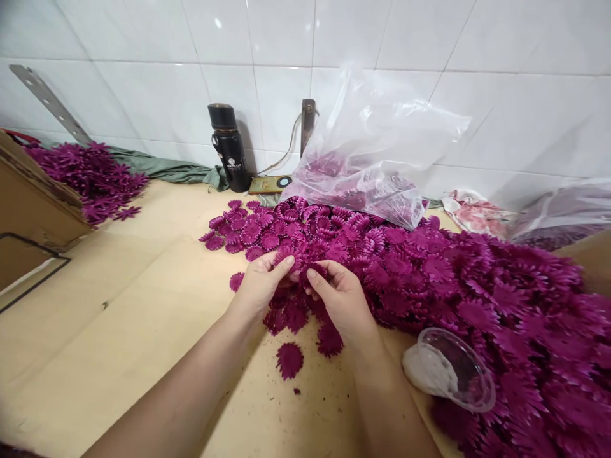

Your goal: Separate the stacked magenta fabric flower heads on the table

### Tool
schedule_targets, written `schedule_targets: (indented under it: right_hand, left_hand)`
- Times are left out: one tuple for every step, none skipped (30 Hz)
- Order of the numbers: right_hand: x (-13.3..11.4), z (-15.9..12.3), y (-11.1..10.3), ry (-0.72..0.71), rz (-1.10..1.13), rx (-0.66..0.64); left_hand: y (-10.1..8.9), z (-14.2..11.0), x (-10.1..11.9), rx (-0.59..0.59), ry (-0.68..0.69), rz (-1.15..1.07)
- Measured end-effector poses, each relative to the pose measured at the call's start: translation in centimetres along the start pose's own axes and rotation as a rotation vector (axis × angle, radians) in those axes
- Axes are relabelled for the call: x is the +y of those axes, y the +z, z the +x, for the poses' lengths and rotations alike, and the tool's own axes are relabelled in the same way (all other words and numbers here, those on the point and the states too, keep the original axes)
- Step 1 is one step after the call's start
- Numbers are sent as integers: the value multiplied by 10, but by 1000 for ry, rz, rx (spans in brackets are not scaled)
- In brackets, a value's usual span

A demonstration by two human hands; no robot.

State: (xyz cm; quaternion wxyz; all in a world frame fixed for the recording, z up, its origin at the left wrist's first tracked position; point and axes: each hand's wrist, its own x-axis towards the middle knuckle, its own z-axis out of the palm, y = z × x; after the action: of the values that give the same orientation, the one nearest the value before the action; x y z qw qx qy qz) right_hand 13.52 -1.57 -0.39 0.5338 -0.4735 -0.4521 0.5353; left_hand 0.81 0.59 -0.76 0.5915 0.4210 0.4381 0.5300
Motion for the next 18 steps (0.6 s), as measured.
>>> schedule_targets:
  right_hand:
    - [0, 0, 0, 9, 5, -2]
    - [0, 0, 0, 13, 4, -3]
    - [0, 0, 0, 8, -3, 1]
    - [0, 0, 0, -6, -19, 8]
    - [0, 0, -1, -26, -41, 17]
    - [1, 1, -2, -48, -68, 26]
    - [1, 1, -2, -68, -97, 35]
    - [2, 2, -3, -85, -123, 45]
    - [3, 2, -4, -98, -146, 57]
    - [4, 2, -5, -108, -166, 72]
    - [5, 3, -5, -114, -181, 89]
    - [7, 3, -5, -115, -192, 103]
    - [8, 4, -6, -115, -198, 116]
    - [8, 4, -6, -115, -199, 124]
    - [9, 5, -6, -115, -196, 128]
    - [10, 5, -6, -116, -187, 128]
    - [10, 6, -6, -117, -176, 124]
    - [11, 6, -7, -117, -163, 118]
  left_hand:
    - [0, 0, 0, -5, 16, 39]
    - [0, 0, -1, 1, 38, 86]
    - [0, -1, -2, 14, 63, 144]
    - [0, -1, -3, 35, 93, 208]
    - [0, -1, -5, 67, 132, 271]
    - [-1, -1, -7, 104, 184, 332]
    - [-1, -1, -8, 137, 249, 390]
    - [-2, -1, -10, 167, 325, 443]
    - [-2, -1, -10, 192, 410, 488]
    - [-3, -1, -11, 213, 494, 526]
    - [-3, -2, -10, 224, 570, 556]
    - [-3, -4, -9, 225, 632, 580]
    - [-3, -5, -7, 218, 681, 595]
    - [-2, -7, -6, 198, 712, 606]
    - [-1, -9, -4, 166, 726, 613]
    - [0, -10, -3, 128, 723, 616]
    - [2, -12, -3, 86, 706, 614]
    - [3, -13, -3, 43, 678, 608]
